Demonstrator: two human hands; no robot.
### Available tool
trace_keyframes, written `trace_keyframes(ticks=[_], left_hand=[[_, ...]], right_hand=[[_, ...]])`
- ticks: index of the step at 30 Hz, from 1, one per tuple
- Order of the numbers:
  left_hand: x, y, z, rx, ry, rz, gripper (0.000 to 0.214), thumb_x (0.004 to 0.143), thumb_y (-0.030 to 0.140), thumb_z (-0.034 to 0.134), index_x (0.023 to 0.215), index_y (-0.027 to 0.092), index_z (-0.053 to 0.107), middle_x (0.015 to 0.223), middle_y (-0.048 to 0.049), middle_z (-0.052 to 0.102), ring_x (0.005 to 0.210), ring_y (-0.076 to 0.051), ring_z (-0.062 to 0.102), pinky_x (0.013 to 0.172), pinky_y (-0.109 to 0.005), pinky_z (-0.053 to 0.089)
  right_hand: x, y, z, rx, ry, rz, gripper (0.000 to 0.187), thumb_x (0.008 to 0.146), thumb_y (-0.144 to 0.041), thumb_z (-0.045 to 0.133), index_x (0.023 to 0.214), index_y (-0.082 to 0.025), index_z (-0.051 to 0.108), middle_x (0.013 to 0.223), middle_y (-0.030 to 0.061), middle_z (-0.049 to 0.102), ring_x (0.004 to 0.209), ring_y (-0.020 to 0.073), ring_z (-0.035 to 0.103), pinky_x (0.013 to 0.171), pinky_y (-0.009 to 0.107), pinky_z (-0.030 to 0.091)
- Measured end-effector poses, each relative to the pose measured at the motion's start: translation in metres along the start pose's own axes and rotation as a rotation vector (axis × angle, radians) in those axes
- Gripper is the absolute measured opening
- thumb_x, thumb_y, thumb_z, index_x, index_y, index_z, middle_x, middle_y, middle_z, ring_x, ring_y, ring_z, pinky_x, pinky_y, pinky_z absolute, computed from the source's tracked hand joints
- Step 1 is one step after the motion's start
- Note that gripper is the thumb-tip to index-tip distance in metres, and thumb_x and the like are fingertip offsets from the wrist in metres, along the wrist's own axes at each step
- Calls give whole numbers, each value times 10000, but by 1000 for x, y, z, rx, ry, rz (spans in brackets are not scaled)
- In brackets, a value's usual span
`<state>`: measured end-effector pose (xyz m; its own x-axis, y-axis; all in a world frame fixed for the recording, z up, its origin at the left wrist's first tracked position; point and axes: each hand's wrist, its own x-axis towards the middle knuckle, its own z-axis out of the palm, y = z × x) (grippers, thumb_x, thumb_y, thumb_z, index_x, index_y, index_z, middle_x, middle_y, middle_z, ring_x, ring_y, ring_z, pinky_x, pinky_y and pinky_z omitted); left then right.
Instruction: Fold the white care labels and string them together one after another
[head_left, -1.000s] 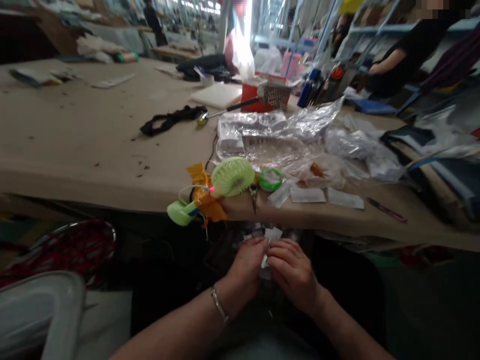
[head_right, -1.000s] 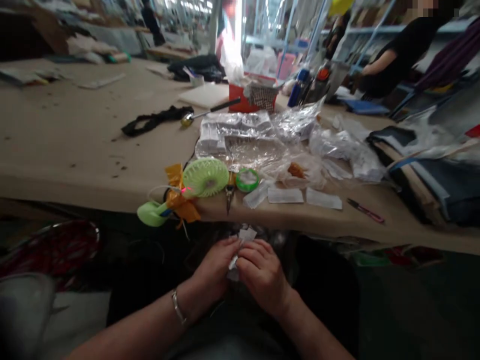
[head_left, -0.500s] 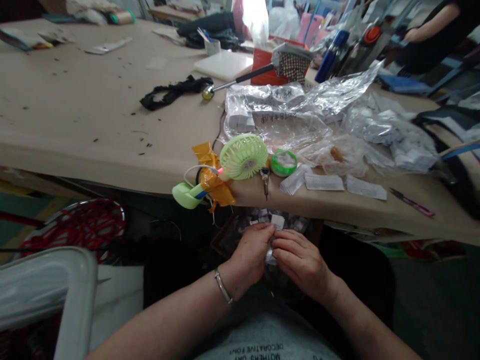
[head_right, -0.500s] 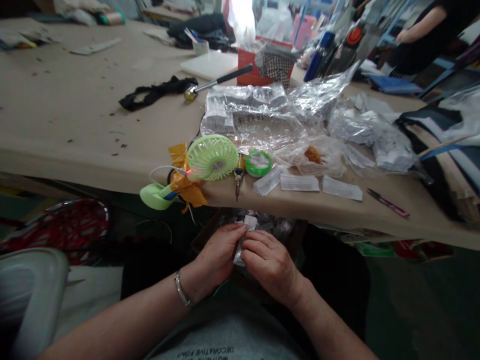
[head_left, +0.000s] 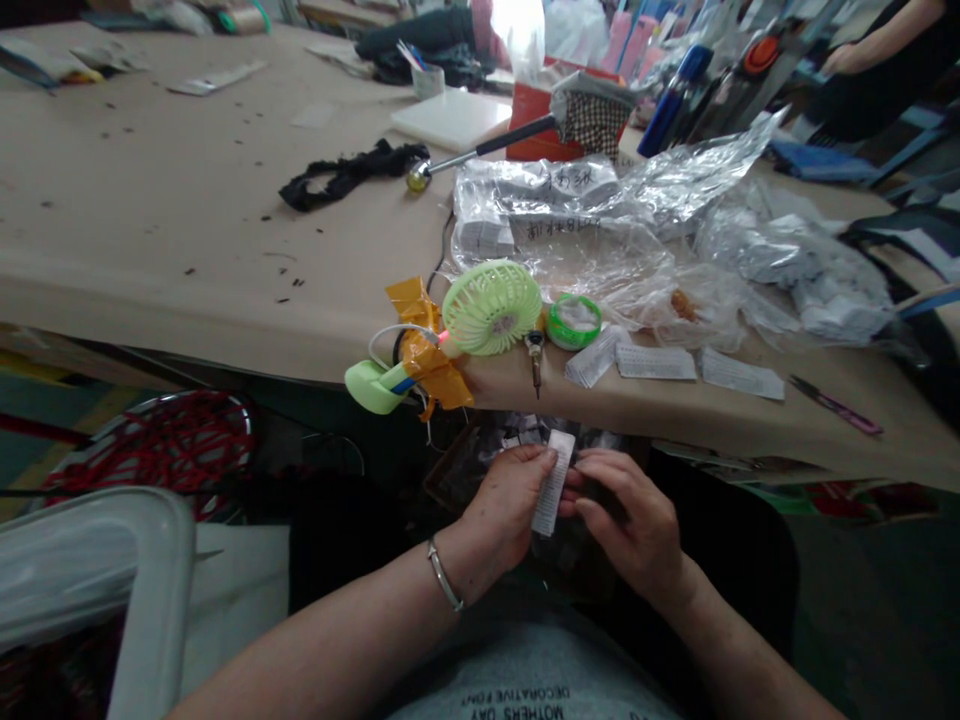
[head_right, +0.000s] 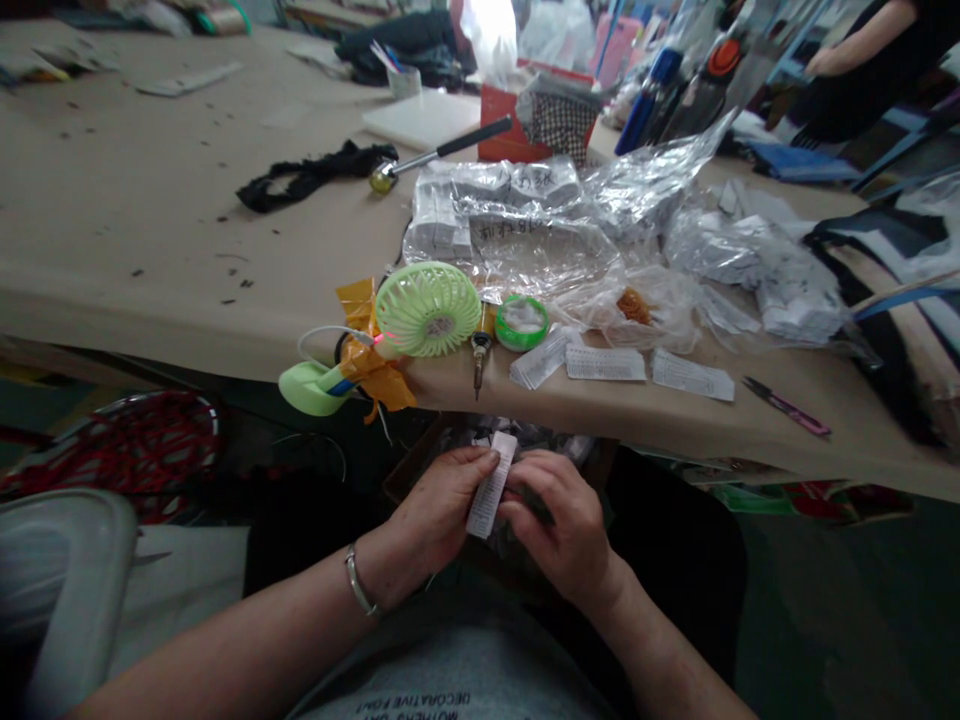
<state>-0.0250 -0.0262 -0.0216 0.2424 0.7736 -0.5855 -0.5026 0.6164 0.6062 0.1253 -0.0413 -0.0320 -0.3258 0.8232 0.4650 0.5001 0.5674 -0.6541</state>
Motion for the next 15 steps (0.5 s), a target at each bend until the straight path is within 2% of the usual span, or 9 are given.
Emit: trace_keyframes(ticks=[2, 5, 9, 12, 15], left_hand=[[-3, 1, 1, 73, -11, -51, 129, 807, 225, 567, 831, 119, 637, 671, -48, 645, 519, -121, 585, 523, -244, 466], [-9, 0, 3, 164, -43, -64, 177, 840, 258, 539, 862, 116, 643, 718, -67, 661, 495, -105, 573, 512, -238, 466], [-14, -1, 1, 184, -155, -71, 227, 831, 326, 568, 783, 113, 633, 703, -54, 638, 512, -94, 563, 516, -220, 458], [-16, 0, -3, 146, -259, -125, 195, 810, 311, 587, 791, 120, 624, 714, -50, 634, 534, -97, 571, 534, -224, 465], [-17, 3, -7, 128, -297, -202, 181, 784, 317, 616, 788, 137, 602, 652, -25, 606, 506, -100, 568, 505, -217, 450]], right_hand=[[3, 5, -1, 119, 88, 269, 190, 828, -242, 587, 1013, -202, 591, 955, 55, 643, 893, 184, 623, 796, 325, 525], [13, 8, 0, 367, 36, 539, 142, 808, -311, 603, 892, -197, 599, 800, 6, 627, 697, 131, 599, 631, 243, 511], [20, 4, 6, 527, -21, 631, 149, 790, -305, 607, 711, -181, 585, 668, -20, 574, 582, 94, 516, 537, 202, 450], [19, -2, 8, 539, -21, 658, 140, 790, -282, 601, 697, -179, 583, 658, -20, 568, 578, 92, 499, 528, 202, 433], [17, -3, 9, 556, -31, 665, 136, 791, -282, 608, 702, -180, 594, 677, -14, 583, 599, 99, 519, 560, 213, 449]])
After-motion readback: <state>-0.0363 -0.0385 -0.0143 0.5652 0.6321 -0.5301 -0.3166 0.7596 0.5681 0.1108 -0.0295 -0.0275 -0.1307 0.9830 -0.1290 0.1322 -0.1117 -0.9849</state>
